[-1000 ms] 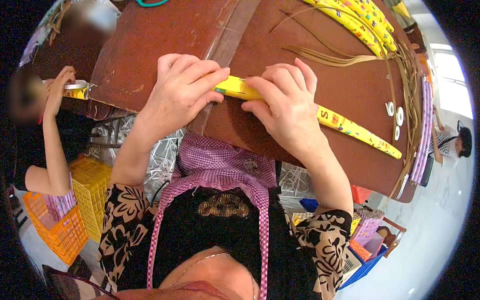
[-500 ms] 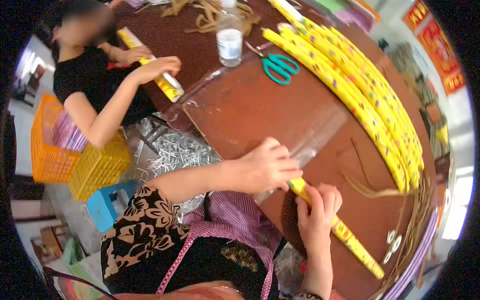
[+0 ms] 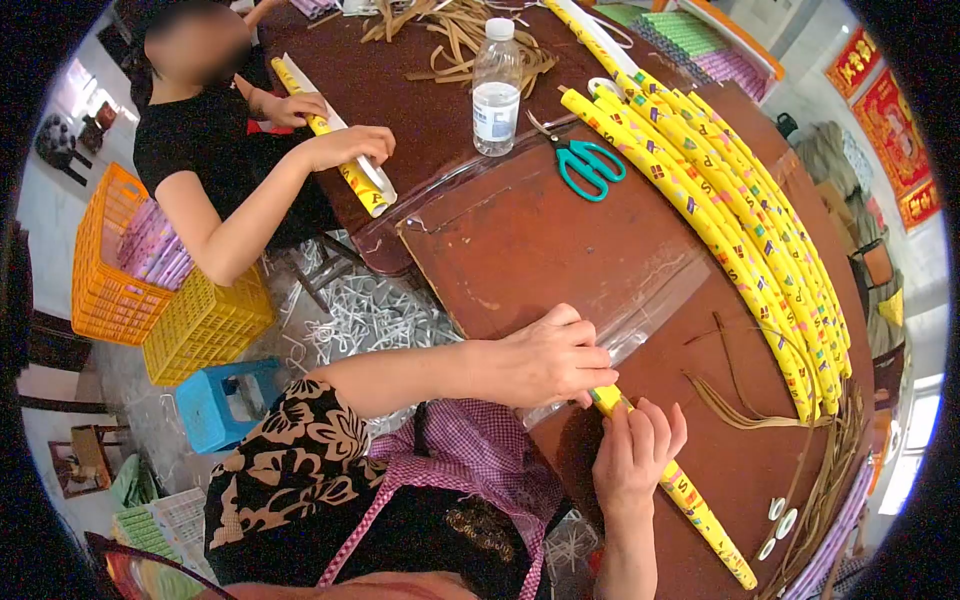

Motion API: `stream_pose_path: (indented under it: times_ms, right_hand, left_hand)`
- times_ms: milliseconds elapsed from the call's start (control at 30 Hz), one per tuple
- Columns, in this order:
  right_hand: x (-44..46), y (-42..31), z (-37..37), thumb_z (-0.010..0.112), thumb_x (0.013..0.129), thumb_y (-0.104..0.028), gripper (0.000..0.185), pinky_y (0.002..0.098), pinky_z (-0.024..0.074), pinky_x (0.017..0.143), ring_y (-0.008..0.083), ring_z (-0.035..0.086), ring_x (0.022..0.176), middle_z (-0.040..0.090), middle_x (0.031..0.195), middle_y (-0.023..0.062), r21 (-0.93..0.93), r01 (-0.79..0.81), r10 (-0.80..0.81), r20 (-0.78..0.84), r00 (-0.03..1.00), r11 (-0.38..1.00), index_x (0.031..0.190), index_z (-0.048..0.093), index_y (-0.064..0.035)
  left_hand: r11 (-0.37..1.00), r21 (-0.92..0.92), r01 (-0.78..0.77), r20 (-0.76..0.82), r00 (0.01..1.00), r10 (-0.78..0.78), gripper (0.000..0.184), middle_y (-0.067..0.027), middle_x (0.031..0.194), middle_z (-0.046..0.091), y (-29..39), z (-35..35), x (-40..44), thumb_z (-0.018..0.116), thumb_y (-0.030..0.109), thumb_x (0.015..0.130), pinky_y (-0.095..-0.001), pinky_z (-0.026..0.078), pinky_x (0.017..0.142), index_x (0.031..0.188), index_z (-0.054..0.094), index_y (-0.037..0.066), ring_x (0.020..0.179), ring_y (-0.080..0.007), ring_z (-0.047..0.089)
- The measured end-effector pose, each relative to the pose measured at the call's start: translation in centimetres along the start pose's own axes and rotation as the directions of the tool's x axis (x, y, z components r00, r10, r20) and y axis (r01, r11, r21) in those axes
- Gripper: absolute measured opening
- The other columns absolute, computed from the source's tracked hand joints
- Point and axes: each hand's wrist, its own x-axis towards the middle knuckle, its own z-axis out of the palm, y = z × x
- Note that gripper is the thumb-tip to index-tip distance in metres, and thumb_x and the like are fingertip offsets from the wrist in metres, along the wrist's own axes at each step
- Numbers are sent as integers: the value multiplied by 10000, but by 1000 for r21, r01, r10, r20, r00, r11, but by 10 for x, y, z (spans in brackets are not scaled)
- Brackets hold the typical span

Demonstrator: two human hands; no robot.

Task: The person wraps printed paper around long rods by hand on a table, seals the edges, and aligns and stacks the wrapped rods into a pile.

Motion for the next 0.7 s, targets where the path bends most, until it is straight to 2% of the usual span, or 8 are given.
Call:
stream_pose_path:
  times_ms: [167,233,367,433,467,533,633,700]
  right_hand:
    - [-2,1,1,697,821,-10,246,557,396,1049,303,601,1068,592,1029,110,-31,27,-28,-19,999,999,1064,669,12]
    - [-2,1,1,696,823,-13,245,557,395,1049,304,602,1068,592,1031,112,-44,34,-35,-26,999,998,1066,668,15]
    - [2,-2,1,681,823,-7,219,550,400,1041,309,603,1059,591,1028,114,-28,-1,0,-22,1000,1000,1041,657,4]
    - [2,-2,1,674,824,-3,208,548,403,1038,312,604,1055,590,1026,116,-6,-35,34,-18,999,999,1031,651,-3]
    - [0,-2,0,663,850,-21,201,547,405,1038,297,601,1072,583,1032,110,-1,-16,16,-7,1000,1000,1051,648,-23]
    - [-3,-1,1,652,876,-39,195,547,406,1038,281,598,1090,576,1039,105,3,4,-4,1,1000,1000,1071,645,-44]
    - [-3,0,2,658,882,-80,185,549,405,1036,301,590,1083,563,1043,115,17,51,-51,27,998,999,1063,640,-52]
    - [2,-2,-1,674,887,-137,223,551,398,1039,319,581,1072,548,1048,121,-13,-14,13,-44,999,1000,1089,641,-48]
  left_hand:
    - [1000,-8,14,21,1000,-14,378,31,949,600,0,-1,2,745,320,775,-383,389,858,1087,664,123,922,-185,531]
    - [999,34,-9,-42,999,10,269,24,876,597,1,0,3,746,364,775,-386,398,847,918,667,150,906,-193,542]
    - [1000,9,1,-33,999,-1,268,25,871,596,1,-1,2,745,362,777,-384,396,847,917,666,147,900,-193,538]
    - [1000,4,13,23,1000,-13,378,40,928,587,1,-3,2,748,341,757,-382,387,850,1060,656,135,905,-175,530]
    - [1000,4,13,20,1000,-13,378,40,928,587,1,-3,2,748,341,757,-382,387,850,1060,656,135,905,-175,530]
    - [1000,22,11,-20,1000,-11,269,28,860,594,1,-2,3,744,362,781,-382,394,845,917,668,143,899,-191,534]
    - [999,47,7,-31,1000,-6,279,30,863,599,2,-2,4,748,369,775,-380,394,845,918,671,142,906,-189,537]
    - [999,50,13,-43,999,-11,282,32,865,601,1,1,3,750,372,769,-380,394,846,915,673,144,911,-188,538]
